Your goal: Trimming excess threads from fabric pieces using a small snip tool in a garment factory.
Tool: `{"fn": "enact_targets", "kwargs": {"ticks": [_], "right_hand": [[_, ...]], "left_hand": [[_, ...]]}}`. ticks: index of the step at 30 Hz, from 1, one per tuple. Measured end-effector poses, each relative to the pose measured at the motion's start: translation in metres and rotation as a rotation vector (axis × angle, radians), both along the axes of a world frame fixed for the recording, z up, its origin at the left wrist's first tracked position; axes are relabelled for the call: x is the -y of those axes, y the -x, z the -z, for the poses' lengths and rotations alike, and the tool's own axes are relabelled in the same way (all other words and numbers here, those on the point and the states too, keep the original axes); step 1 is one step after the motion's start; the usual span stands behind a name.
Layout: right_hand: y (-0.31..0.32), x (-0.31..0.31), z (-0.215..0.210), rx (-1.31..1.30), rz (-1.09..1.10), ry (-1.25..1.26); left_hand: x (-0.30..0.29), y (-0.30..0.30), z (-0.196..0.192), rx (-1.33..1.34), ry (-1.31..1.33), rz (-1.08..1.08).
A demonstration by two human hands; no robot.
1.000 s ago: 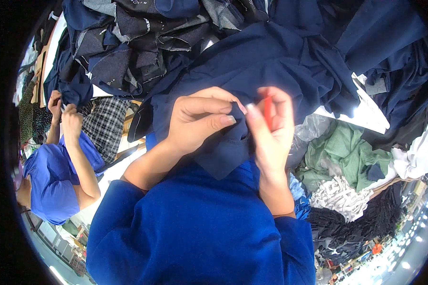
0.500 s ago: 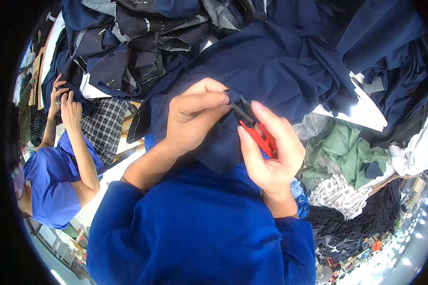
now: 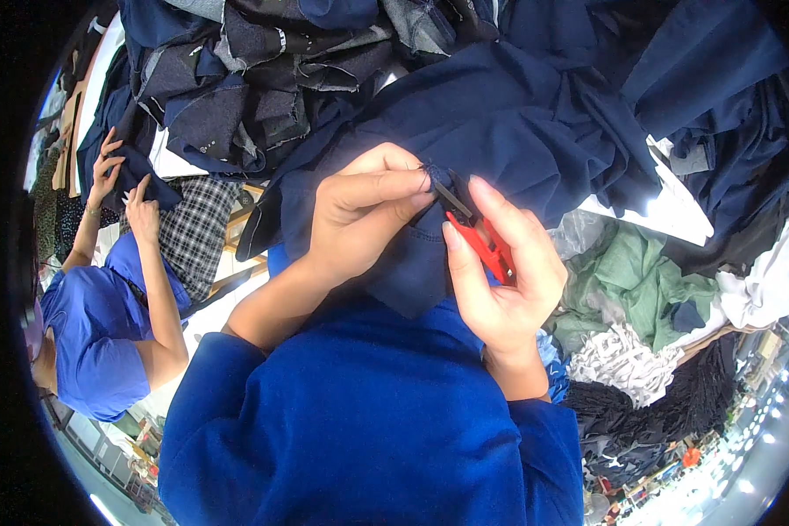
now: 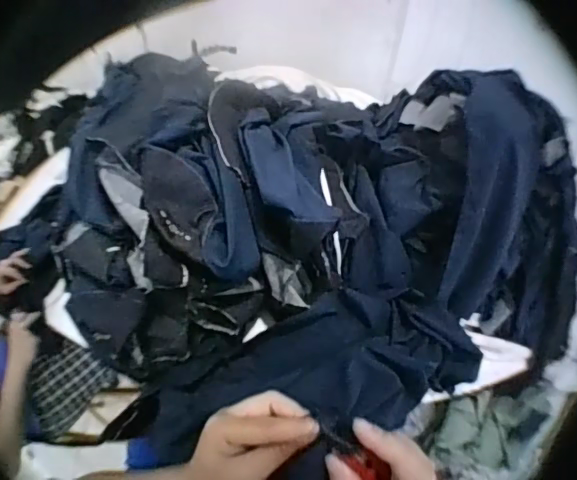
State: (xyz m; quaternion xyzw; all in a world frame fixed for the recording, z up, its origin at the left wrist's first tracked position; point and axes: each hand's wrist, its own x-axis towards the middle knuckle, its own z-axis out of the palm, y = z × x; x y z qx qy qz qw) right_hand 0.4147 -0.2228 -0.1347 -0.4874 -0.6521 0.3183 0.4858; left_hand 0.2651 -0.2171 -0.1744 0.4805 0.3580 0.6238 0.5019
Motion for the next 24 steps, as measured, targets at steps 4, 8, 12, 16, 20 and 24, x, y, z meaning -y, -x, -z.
{"fn": "enact_targets", "kwargs": {"ticks": [4,8,12,16,20,24], "right_hand": [[-0.0007,0.0000,0.0002,0.015,0.012,0.005],[-0.0035,0.0002,0.0035,0.032,-0.006,-0.036],[-0.0025,0.0020,0.0010,-0.046,0.093,0.004],[-0.0054,0.0035,0.0002,-0.021,0.033,0.039],[-0.0040,0.0026,-0.0016,0.005,0.029,0.057],[-0.0044,0.0021,-0.0006,0.022,0.028,0.036]], "left_hand": [[-0.0007,0.0003,-0.0005,-0.033,0.010,0.002],[-0.0003,-0.0020,0.0007,-0.056,-0.024,0.020],[-0.0036,0.0001,0.0016,-0.038,-0.009,0.015],[-0.0058,-0.0012,0.0056,0.038,-0.014,-0.012],[-0.0048,-0.0022,0.0062,0.033,-0.007,-0.011],[-0.0043,-0.0023,0.0069,0.013,0.001,-0.009]]}}
